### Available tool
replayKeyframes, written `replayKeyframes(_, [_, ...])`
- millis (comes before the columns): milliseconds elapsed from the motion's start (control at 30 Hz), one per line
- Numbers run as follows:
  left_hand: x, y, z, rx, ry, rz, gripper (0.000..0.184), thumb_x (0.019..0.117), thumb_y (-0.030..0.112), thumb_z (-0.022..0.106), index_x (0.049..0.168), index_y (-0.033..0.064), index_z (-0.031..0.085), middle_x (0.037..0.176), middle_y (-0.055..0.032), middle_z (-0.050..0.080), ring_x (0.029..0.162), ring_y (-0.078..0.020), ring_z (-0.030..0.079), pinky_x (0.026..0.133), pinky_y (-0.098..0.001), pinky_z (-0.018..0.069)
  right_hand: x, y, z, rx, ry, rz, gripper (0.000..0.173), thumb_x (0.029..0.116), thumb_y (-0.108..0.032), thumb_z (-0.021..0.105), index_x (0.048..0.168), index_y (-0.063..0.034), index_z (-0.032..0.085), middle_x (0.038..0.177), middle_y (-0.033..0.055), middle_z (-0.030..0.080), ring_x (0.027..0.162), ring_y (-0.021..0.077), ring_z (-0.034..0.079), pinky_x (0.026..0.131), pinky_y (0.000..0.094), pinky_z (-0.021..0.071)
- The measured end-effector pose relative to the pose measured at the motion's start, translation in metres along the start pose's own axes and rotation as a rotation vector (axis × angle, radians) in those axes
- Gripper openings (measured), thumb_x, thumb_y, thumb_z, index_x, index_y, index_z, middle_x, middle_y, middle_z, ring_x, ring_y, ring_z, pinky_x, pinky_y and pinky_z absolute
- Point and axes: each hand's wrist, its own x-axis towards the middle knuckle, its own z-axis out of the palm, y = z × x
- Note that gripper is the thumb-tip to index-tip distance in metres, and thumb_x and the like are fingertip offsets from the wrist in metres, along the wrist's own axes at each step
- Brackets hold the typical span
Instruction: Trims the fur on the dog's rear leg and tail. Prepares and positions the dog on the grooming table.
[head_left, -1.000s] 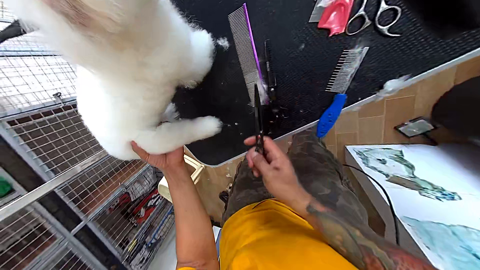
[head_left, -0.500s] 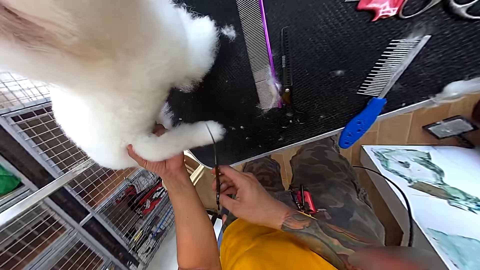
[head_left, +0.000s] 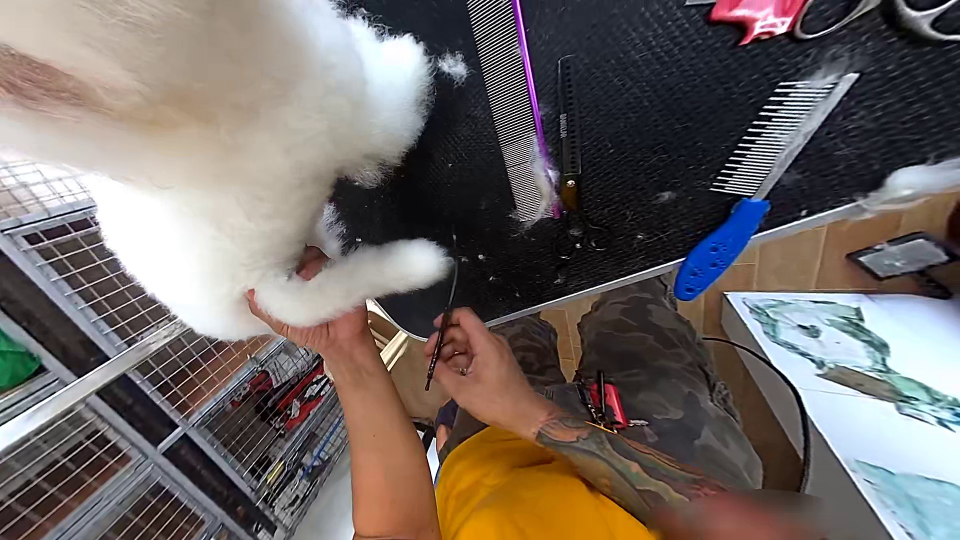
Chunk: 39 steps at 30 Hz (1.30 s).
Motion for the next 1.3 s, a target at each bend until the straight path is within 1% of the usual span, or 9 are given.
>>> replayKeyframes(100, [0.000, 0.001, 0.000, -0.005, -0.012, -0.013, 0.055, 0.0945, 0.061, 0.049, 0.106, 0.0089, 0.063, 0.089, -0.0051, 0.068, 0.079, -0.0142, 0.067, 0.074, -0.0305, 0.0585, -0.012, 0.015, -0.009, 0.095, -0.055, -0.057, 0.046, 0.0840, -0.011, 0.079, 0.121, -0.0047, 0.053, 0.101, 0.0012, 0.074, 0.085, 0.0143, 0.075, 0.074, 0.0323, 0.0666])
replayKeyframes(167, [0.000, 0.002, 0.001, -0.015, -0.016, -0.010, 0.055, 0.0952, 0.060, 0.049, 0.107, 0.0084, 0.063, 0.090, -0.0055, 0.069, 0.080, -0.0146, 0.068, 0.074, -0.0306, 0.0588, -0.018, 0.023, -0.011, 0.139, -0.141, -0.129, 0.054, 0.0820, -0.025, 0.085, 0.120, -0.0043, 0.053, 0.104, 0.0037, 0.072, 0.091, 0.0175, 0.074, 0.079, 0.0363, 0.0667])
replayKeyframes(333, [0.001, 0.002, -0.001, 0.014, -0.031, 0.010, 0.054, 0.0976, 0.058, 0.045, 0.108, 0.0079, 0.062, 0.092, -0.0059, 0.067, 0.081, -0.0144, 0.066, 0.074, -0.0291, 0.0575, -0.009, 0.017, -0.010, 0.197, -0.256, -0.201, 0.066, 0.0818, -0.044, 0.085, 0.122, -0.0020, 0.053, 0.107, 0.0073, 0.070, 0.097, 0.0202, 0.072, 0.083, 0.0387, 0.0651])
replayKeyframes(633, [0.003, 0.004, -0.003, 0.004, -0.034, -0.009, 0.057, 0.0964, 0.061, 0.044, 0.105, 0.0081, 0.062, 0.089, -0.0045, 0.067, 0.075, -0.0126, 0.065, 0.070, -0.0265, 0.0569, 0.003, 0.010, -0.011, 0.171, -0.214, -0.202, 0.058, 0.0814, -0.038, 0.086, 0.117, -0.0032, 0.056, 0.102, 0.0047, 0.071, 0.091, 0.0179, 0.073, 0.080, 0.0375, 0.0658])
replayKeyframes(867, [0.002, 0.004, -0.001, 0.013, -0.052, 0.016, 0.057, 0.0985, 0.060, 0.042, 0.103, 0.0068, 0.062, 0.086, -0.0049, 0.067, 0.074, -0.0120, 0.065, 0.069, -0.0261, 0.0567, 0.000, 0.006, -0.010, 0.159, -0.173, -0.115, 0.047, 0.0782, -0.015, 0.085, 0.115, -0.0068, 0.057, 0.099, 0.0014, 0.074, 0.084, 0.0150, 0.075, 0.075, 0.0334, 0.0666])
replayKeyframes(1000, [0.002, 0.004, -0.002, 0.005, -0.061, 0.005, 0.057, 0.0971, 0.061, 0.044, 0.103, 0.0071, 0.062, 0.087, -0.0040, 0.067, 0.074, -0.0119, 0.065, 0.068, -0.0260, 0.0566, -0.002, 0.003, -0.010, 0.147, -0.157, -0.081, 0.041, 0.0795, -0.009, 0.082, 0.113, -0.0082, 0.058, 0.097, 0.0002, 0.075, 0.082, 0.0133, 0.075, 0.073, 0.0310, 0.0664])
replayKeyframes(1100, [0.002, 0.004, -0.005, 0.061, -0.047, 0.042, 0.059, 0.0993, 0.062, 0.036, 0.102, 0.0085, 0.061, 0.084, -0.0023, 0.065, 0.074, -0.0108, 0.064, 0.069, -0.0258, 0.0560, -0.004, 0.002, -0.011, 0.140, -0.156, -0.057, 0.040, 0.0803, -0.007, 0.080, 0.113, -0.0079, 0.058, 0.096, -0.0002, 0.074, 0.081, 0.0120, 0.074, 0.071, 0.0297, 0.0659])
replayKeyframes(1200, [0.003, 0.004, -0.007, 0.071, -0.064, 0.057, 0.058, 0.0996, 0.061, 0.036, 0.103, 0.0081, 0.061, 0.084, -0.0027, 0.066, 0.073, -0.0111, 0.065, 0.069, -0.0258, 0.0567, -0.007, 0.002, -0.011, 0.165, -0.141, -0.041, 0.040, 0.0800, -0.007, 0.080, 0.113, -0.0083, 0.058, 0.095, -0.0001, 0.074, 0.080, 0.0128, 0.074, 0.070, 0.0300, 0.0660])
replayKeyframes(1300, [0.003, 0.005, -0.006, 0.082, -0.078, 0.065, 0.057, 0.0998, 0.060, 0.038, 0.103, 0.0078, 0.061, 0.083, -0.0029, 0.066, 0.072, -0.0108, 0.064, 0.068, -0.0260, 0.0566, -0.013, 0.004, -0.011, 0.197, -0.131, -0.104, 0.047, 0.0788, -0.019, 0.086, 0.112, -0.0073, 0.056, 0.097, 0.0015, 0.073, 0.083, 0.0151, 0.075, 0.073, 0.0332, 0.0672])
